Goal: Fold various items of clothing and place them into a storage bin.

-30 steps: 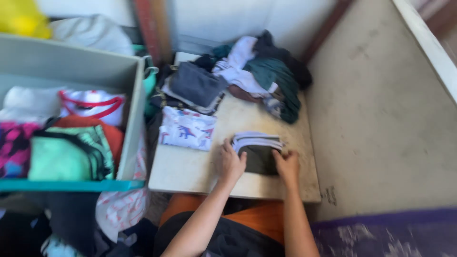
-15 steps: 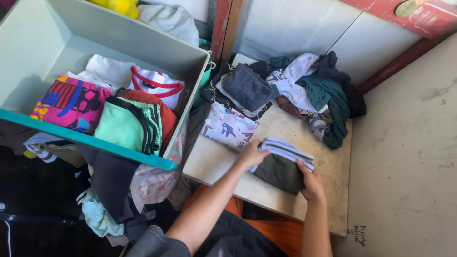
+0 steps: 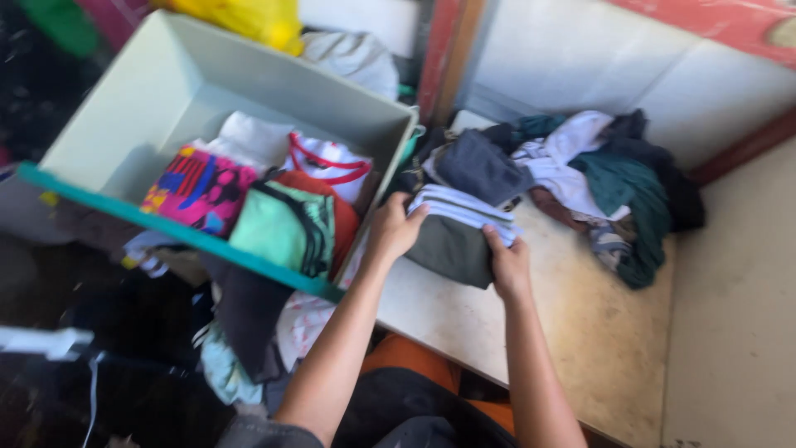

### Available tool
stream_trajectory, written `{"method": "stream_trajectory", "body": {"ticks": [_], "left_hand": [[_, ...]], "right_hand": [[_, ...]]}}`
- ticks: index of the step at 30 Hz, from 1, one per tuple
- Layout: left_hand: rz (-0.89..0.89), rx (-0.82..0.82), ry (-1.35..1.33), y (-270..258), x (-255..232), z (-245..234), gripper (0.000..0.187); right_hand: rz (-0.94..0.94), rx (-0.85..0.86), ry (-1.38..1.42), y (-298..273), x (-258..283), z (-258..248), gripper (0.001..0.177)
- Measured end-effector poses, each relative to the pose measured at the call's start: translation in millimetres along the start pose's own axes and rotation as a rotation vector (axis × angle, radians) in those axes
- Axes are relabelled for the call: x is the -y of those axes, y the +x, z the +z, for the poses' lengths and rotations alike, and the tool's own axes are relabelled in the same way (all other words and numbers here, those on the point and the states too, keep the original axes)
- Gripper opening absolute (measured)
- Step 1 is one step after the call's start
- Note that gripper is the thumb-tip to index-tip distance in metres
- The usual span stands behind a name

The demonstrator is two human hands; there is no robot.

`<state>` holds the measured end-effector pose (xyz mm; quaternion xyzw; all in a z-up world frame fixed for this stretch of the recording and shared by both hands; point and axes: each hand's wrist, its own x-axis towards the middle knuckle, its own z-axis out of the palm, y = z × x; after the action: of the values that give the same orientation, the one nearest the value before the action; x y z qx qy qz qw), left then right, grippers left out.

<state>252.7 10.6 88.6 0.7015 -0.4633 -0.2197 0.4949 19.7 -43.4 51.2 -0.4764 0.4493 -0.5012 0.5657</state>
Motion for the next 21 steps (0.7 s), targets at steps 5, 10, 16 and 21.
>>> {"method": "stream_trajectory", "body": {"ticks": [5, 10, 16, 21], "left_hand": [[-0.007, 0.022, 0.035, -2, -44, -55, 0.044], [0.077, 0.133, -0.098, 12, -31, -105, 0.042], [0.058, 0.138, -0.100, 4, 5, -136, 0.048], [-0.031, 0.207, -0.107, -23, -5, -125, 0.048]], "right_hand": [[0.090, 0.073, 0.076, -10, 45, 34, 0.035], [0.212, 0.054, 0.221, -39, 97, 80, 0.036], [0.125, 0.137, 0.209, -48, 69, 106, 0.038], [0.138, 0.046, 0.125, -57, 49, 86, 0.038]]}}
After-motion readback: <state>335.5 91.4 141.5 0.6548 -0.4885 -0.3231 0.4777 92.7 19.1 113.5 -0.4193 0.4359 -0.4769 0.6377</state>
